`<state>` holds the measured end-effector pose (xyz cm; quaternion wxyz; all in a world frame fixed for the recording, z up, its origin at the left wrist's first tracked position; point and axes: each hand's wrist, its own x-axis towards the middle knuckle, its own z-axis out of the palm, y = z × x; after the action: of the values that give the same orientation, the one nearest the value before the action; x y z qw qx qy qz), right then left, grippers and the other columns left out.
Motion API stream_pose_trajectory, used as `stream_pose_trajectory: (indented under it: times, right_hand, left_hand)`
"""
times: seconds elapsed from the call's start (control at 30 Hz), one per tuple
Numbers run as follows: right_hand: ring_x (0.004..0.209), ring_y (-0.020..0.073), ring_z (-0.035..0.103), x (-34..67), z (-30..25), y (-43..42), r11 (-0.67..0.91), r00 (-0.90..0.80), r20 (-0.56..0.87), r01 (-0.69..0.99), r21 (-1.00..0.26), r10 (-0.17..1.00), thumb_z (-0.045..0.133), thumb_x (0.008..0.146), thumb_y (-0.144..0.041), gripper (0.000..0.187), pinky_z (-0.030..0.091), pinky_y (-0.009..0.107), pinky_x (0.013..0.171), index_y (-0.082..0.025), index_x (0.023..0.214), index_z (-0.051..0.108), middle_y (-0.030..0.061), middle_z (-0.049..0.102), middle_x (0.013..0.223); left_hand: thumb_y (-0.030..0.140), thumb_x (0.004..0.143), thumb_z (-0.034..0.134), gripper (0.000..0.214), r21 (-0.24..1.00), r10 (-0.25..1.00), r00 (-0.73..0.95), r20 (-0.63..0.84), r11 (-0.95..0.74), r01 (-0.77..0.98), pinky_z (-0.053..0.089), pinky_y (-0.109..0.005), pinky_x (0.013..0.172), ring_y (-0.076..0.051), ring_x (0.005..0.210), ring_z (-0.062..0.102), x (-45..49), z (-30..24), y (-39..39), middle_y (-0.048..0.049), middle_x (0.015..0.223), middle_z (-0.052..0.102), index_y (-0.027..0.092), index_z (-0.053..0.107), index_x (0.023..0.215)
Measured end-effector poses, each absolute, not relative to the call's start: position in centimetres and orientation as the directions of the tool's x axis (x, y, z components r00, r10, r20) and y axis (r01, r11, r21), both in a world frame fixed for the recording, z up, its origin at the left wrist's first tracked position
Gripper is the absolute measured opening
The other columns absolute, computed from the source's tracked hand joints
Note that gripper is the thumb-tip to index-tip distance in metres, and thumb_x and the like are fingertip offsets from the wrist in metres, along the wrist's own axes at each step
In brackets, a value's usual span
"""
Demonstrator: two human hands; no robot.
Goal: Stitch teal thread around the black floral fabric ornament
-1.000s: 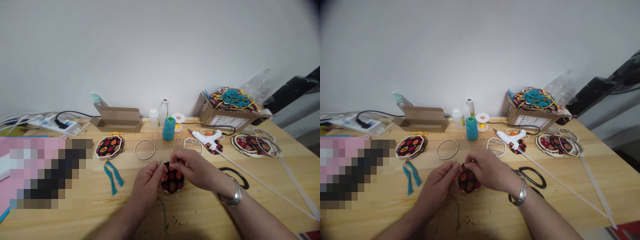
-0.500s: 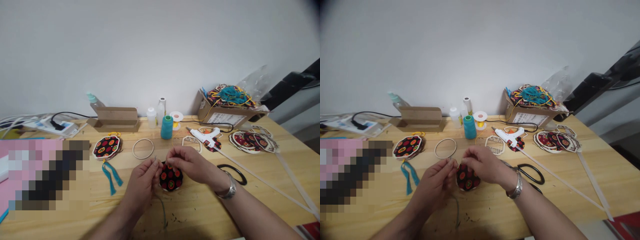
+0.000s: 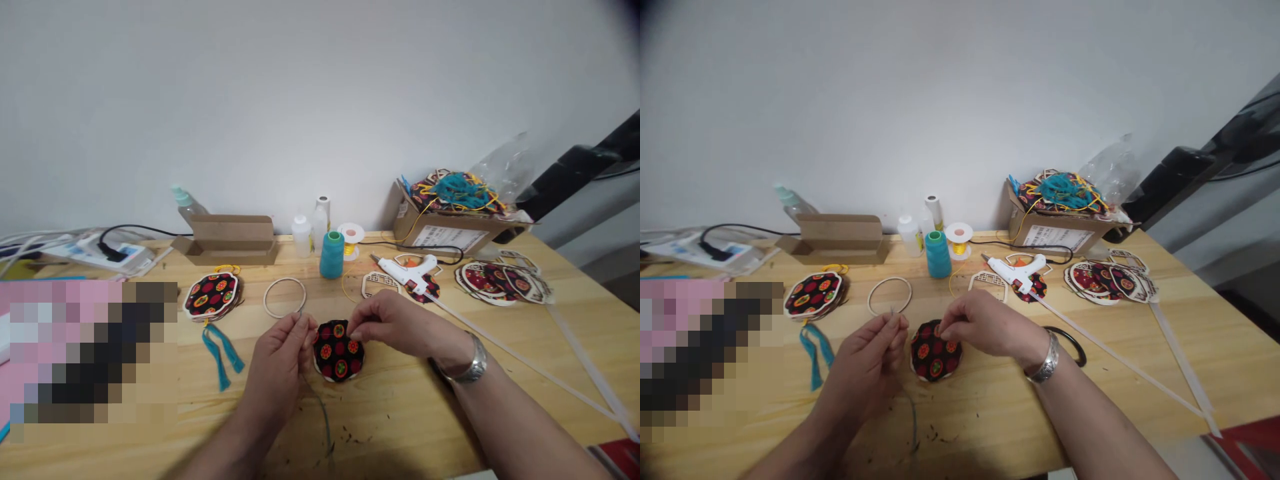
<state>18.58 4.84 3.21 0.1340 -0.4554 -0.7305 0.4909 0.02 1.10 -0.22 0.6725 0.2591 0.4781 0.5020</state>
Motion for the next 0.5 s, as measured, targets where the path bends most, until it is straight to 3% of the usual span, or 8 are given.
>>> stream_pose_trajectory:
  times: [0.23, 0.5]
  right_hand:
    - [0.057, 0.0094, 0.046, 20.2, 3.8, 5.9, 0.16, -0.421, -0.158, 0.628, -0.762, 0.893, 0.054, 0.075, -0.023, 0.012, 0.034, 0.021, 0.052, -0.016, 0.07, 0.063, -0.0025, 0.056, 0.061]
    - [0.06, 0.0102, 0.046, 20.9, 4.0, 6.0, 0.166, -0.351, -0.068, 0.595, -0.786, 0.934, 0.051, 0.079, -0.025, 0.015, 0.035, 0.022, 0.055, -0.016, 0.07, 0.06, -0.0019, 0.055, 0.064]
  left_hand:
    - [0.029, 0.071, 0.064, 0.017, 0.835, 0.928, -0.031, -0.37, 0.318, -0.45, 0.02, -0.012, 0.037, -0.002, 0.041, 0.029, -0.1, -0.4, 1.4, 0.0074, 0.049, 0.04, 0.014, 0.058, 0.067]
    - [0.033, 0.071, 0.063, 0.019, 0.841, 0.923, -0.024, -0.384, 0.339, -0.421, 0.018, -0.013, 0.037, -0.002, 0.04, 0.026, -0.1, -0.6, 1.5, 0.008, 0.049, 0.039, 0.015, 0.058, 0.069]
